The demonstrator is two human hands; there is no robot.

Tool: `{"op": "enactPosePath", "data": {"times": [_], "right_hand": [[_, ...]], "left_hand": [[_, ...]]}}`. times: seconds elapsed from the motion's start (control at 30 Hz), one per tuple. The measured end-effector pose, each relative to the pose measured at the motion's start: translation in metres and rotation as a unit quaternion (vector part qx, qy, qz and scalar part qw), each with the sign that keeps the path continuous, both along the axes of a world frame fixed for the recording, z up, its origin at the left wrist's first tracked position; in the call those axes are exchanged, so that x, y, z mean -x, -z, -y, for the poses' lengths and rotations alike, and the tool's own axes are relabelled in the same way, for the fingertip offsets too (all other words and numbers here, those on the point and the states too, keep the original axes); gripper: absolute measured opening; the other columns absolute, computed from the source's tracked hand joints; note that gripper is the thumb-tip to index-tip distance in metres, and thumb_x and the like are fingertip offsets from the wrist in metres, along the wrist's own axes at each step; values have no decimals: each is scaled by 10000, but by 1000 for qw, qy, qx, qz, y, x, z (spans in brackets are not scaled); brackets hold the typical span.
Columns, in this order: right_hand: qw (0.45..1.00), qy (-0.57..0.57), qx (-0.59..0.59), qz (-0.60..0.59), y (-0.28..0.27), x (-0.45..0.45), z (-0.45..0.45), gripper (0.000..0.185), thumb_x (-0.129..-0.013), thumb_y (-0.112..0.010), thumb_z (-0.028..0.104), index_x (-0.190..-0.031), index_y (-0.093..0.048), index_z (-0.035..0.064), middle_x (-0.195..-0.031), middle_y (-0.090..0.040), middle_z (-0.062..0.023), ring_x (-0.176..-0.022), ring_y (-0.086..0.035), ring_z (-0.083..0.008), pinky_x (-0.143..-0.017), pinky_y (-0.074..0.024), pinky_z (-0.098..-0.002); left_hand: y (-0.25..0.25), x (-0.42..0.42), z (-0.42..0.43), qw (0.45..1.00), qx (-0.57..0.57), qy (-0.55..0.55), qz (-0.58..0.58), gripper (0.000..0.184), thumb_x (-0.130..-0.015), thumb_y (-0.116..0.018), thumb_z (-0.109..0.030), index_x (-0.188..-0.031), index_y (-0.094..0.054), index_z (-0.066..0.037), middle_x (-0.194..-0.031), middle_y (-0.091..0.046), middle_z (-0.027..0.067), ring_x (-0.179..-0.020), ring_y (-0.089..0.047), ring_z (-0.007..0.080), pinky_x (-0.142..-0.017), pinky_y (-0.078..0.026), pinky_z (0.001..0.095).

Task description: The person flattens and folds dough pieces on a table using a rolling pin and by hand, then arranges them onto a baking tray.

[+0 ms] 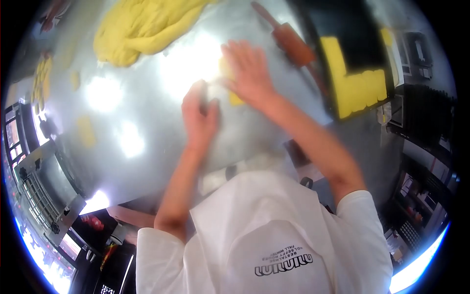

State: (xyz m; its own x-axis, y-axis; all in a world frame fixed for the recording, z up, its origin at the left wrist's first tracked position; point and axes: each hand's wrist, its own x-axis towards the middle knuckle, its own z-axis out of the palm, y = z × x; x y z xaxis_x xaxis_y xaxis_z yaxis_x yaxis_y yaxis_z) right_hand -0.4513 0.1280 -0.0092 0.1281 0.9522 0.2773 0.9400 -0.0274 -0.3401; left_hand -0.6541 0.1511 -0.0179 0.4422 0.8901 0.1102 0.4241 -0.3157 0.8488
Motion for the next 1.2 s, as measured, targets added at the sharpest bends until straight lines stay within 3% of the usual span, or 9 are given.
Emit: {"op": "enactPosePath", "data": {"times": [0.1,0.27,0.43,0.63,0.83,0.93,1.03,1.1,1.2], "right_hand": [[983,62,-134,-105,-27,-31,15,607,-969,-712,302,-1481,-507,47,-1496,-543,-150,-1416,-467,-374,-1206,-313,-515],[924,214,-27,-317,-35,-50,76,318,-1002,-673,143,-1284,-655,-2,-1203,-719,-147,-1122,-688,-263,-993,-528,-370],[874,219,33,-433,-18,-33,132,224,-1037,-616,49,-1245,-663,-18,-1052,-747,-97,-947,-714,-139,-859,-570,-291],[828,234,11,-509,-24,-30,134,209,-1038,-625,48,-1233,-669,-11,-1008,-740,-87,-888,-721,-136,-812,-575,-265],[768,185,25,-613,-27,-59,121,413,-986,-692,53,-1391,-610,46,-1195,-725,-76,-1119,-677,-142,-984,-529,-286],[826,111,6,-552,-37,-75,119,496,-950,-761,89,-1419,-600,77,-1273,-696,-76,-1197,-647,-152,-1004,-526,-319],[689,-19,79,-720,-51,-109,123,540,-924,-794,108,-1428,-604,68,-1309,-679,-85,-1219,-633,-166,-1040,-515,-341],[666,39,108,-737,-62,-129,130,479,-931,-785,113,-1373,-630,11,-1222,-714,-78,-1109,-677,-155,-979,-547,-317],[608,169,53,-774,-71,-159,143,319,-970,-740,135,-1244,-683,-17,-1092,-745,-78,-955,-714,-131,-877,-585,-293]], "left_hand": [[-7,-5,-23,996,-82,31,-1,483,-963,-654,-53,-1435,-566,4,-1365,-645,196,-1265,-615,385,-1100,-467,416],[-32,-69,-71,977,-88,134,-142,383,-950,-644,-77,-1322,-608,9,-1243,-673,211,-1150,-623,429,-1024,-498,437],[-41,-113,-90,930,-110,183,-298,280,-882,-725,-138,-1115,-642,-7,-1065,-678,194,-975,-658,386,-872,-532,457],[-52,-127,-111,892,8,318,-322,181,-872,-728,-164,-921,-653,-6,-929,-669,187,-879,-669,306,-770,-529,419],[-71,-98,-57,941,-7,265,-210,200,-957,-732,-161,-1033,-636,-3,-864,-684,168,-769,-667,287,-749,-538,376],[-124,-113,-37,935,106,287,-178,174,-962,-738,-97,-1082,-645,-11,-929,-715,101,-828,-686,195,-773,-544,319],[-159,-144,-28,928,245,273,-58,162,-955,-741,-57,-1091,-666,-9,-979,-726,51,-891,-685,128,-796,-547,285],[-181,-181,-26,910,347,226,13,191,-943,-743,-41,-1119,-679,-5,-963,-734,40,-899,-682,97,-800,-553,265],[-173,-241,-39,919,278,280,-4,325,-974,-710,-149,-1253,-695,18,-1112,-722,93,-1024,-677,166,-922,-528,293]]}}
